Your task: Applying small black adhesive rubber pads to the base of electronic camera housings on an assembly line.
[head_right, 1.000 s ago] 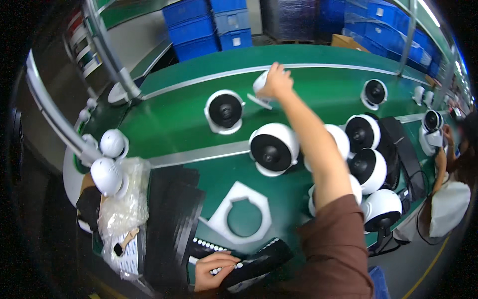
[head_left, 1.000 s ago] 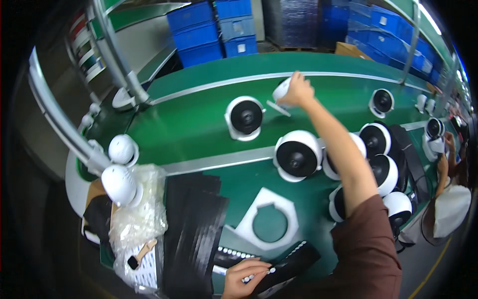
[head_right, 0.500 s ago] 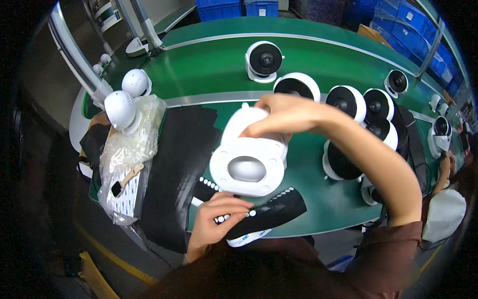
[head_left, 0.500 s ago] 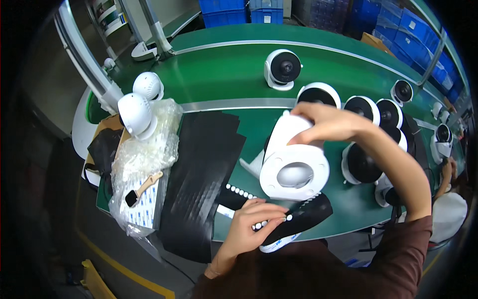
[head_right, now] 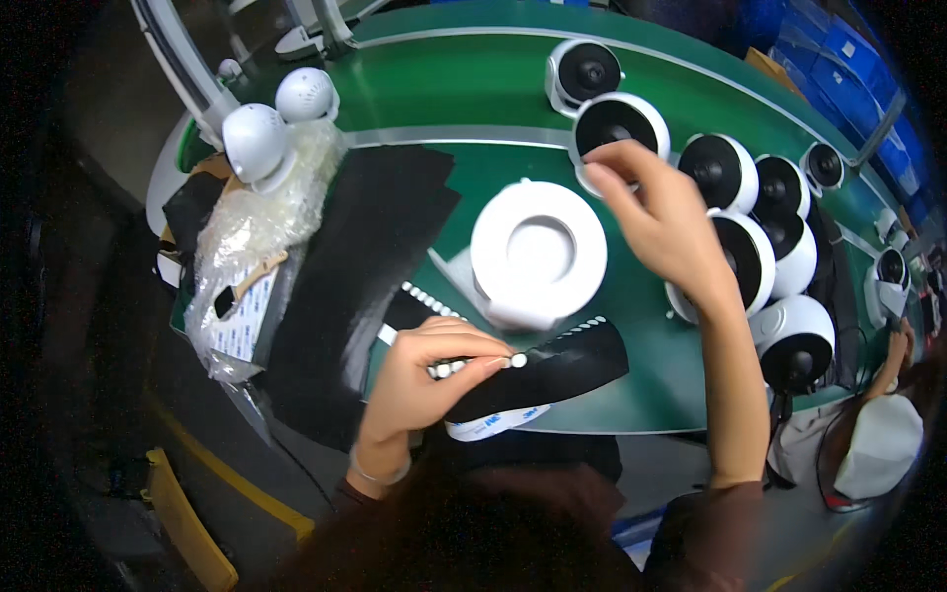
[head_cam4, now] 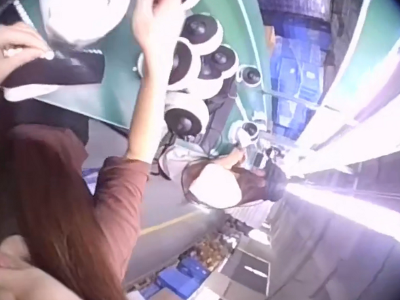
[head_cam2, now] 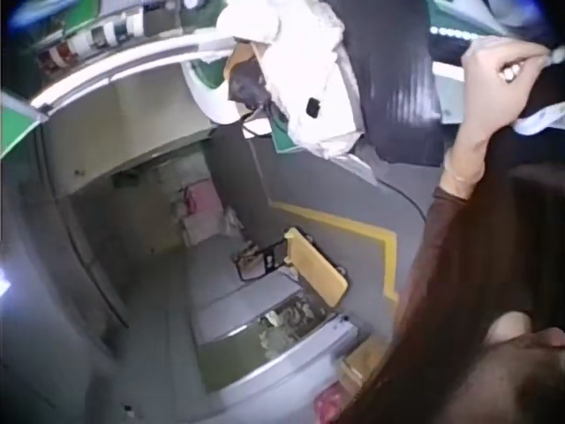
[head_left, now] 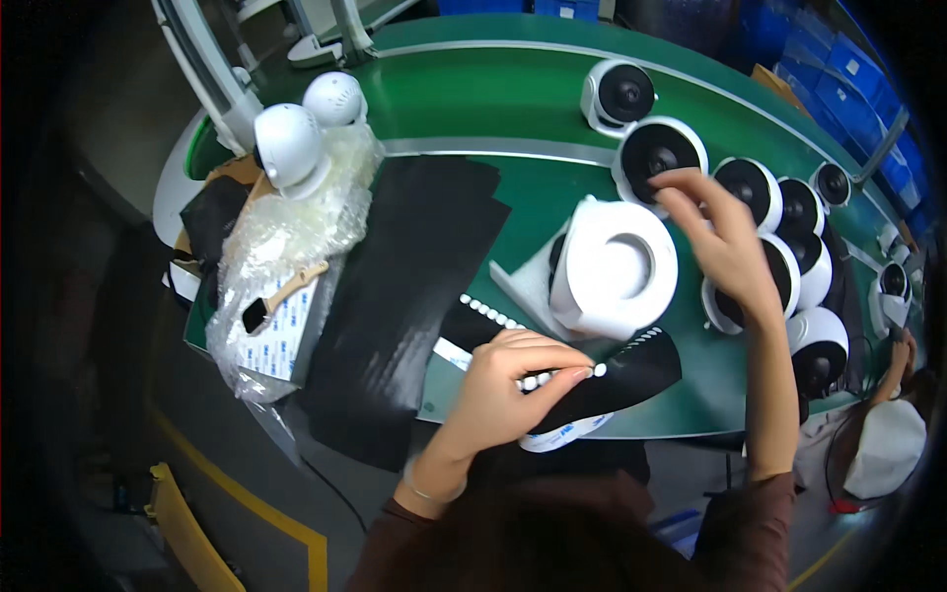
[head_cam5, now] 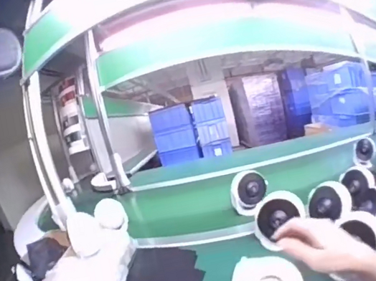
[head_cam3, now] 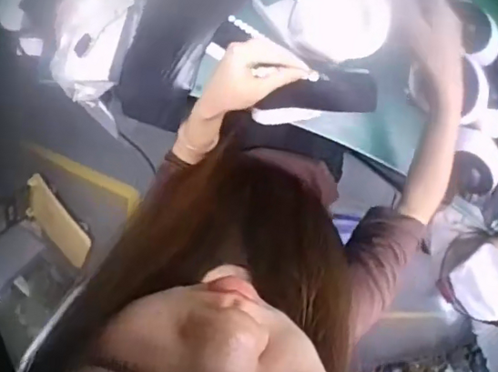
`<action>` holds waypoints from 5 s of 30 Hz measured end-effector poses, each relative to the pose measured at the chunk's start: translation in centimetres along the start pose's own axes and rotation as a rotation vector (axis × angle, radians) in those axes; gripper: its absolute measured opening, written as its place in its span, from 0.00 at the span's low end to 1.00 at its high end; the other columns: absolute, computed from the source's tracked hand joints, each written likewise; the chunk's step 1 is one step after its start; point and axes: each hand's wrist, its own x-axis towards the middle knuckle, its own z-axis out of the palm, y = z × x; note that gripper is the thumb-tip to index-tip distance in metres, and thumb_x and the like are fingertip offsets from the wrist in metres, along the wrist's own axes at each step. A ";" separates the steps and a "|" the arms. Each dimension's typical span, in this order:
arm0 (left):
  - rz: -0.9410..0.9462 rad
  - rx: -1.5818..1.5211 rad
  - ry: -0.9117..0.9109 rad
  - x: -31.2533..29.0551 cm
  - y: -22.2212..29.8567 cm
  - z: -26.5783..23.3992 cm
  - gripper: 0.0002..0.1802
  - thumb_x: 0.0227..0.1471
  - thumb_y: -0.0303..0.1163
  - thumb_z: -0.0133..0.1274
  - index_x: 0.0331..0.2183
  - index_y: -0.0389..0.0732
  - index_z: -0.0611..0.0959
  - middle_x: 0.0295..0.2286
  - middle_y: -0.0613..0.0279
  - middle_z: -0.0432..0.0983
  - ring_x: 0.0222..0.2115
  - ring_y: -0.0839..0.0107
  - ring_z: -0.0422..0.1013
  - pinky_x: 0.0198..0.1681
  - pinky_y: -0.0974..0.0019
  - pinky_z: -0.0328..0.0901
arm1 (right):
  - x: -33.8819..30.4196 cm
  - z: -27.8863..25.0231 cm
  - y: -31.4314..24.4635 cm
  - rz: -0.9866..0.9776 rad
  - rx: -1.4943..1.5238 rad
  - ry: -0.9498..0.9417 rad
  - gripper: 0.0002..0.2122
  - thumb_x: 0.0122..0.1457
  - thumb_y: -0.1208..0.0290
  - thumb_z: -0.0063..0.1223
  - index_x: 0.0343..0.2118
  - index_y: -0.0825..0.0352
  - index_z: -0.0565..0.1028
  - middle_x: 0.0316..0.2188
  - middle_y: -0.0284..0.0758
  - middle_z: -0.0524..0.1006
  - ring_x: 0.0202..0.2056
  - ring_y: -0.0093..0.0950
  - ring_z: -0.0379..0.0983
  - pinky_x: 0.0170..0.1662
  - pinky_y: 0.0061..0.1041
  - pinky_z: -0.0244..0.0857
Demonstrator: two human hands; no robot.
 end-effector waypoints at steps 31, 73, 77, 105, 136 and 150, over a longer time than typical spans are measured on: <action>0.075 0.094 -0.185 0.4 3.1 2.2 0.05 0.32 0.20 0.52 0.21 0.38 0.77 0.16 0.63 0.70 0.15 0.67 0.62 0.24 0.69 0.50 | -11.7 0.4 -3.4 -0.255 -0.078 -0.060 0.06 0.39 0.75 0.60 0.24 0.61 0.76 0.21 0.26 0.73 0.26 0.24 0.70 0.44 0.31 0.61; 0.118 0.420 0.019 -1.1 1.9 3.3 0.08 0.36 0.24 0.56 0.26 0.42 0.82 0.47 0.25 0.56 0.45 0.33 0.61 0.45 0.52 0.62 | -6.0 0.1 -3.7 0.391 0.292 -0.023 0.03 0.47 0.77 0.57 0.25 0.70 0.75 0.23 0.32 0.75 0.26 0.18 0.72 0.35 0.14 0.65; 0.109 0.422 0.021 -1.1 2.1 3.2 0.08 0.36 0.24 0.56 0.26 0.42 0.82 0.47 0.25 0.56 0.45 0.34 0.61 0.45 0.52 0.61 | -6.2 0.0 -3.9 0.398 0.237 -0.027 0.03 0.46 0.77 0.58 0.23 0.70 0.75 0.23 0.32 0.75 0.25 0.18 0.72 0.35 0.15 0.65; 0.098 0.205 -0.113 -0.3 3.9 1.1 0.07 0.33 0.19 0.57 0.22 0.36 0.79 0.17 0.62 0.73 0.17 0.68 0.68 0.25 0.71 0.58 | -10.6 0.1 -5.3 -0.242 -0.163 -0.052 0.08 0.38 0.74 0.59 0.26 0.61 0.77 0.22 0.28 0.73 0.26 0.26 0.70 0.39 0.28 0.63; 0.105 0.565 0.276 -0.4 2.7 2.5 0.09 0.29 0.25 0.58 0.22 0.45 0.83 0.48 0.40 0.60 0.46 0.52 0.59 0.39 0.63 0.58 | -6.4 -1.2 -2.7 0.159 0.325 0.135 0.03 0.51 0.78 0.48 0.28 0.71 0.72 0.38 0.42 0.74 0.38 0.28 0.72 0.44 0.23 0.63; 0.153 0.431 0.020 0.2 2.2 2.9 0.08 0.37 0.27 0.56 0.27 0.41 0.82 0.48 0.14 0.45 0.48 0.29 0.55 0.48 0.51 0.57 | -3.0 -1.3 -1.8 0.427 0.306 -0.040 0.03 0.49 0.77 0.53 0.25 0.71 0.74 0.22 0.31 0.74 0.24 0.16 0.70 0.31 0.11 0.63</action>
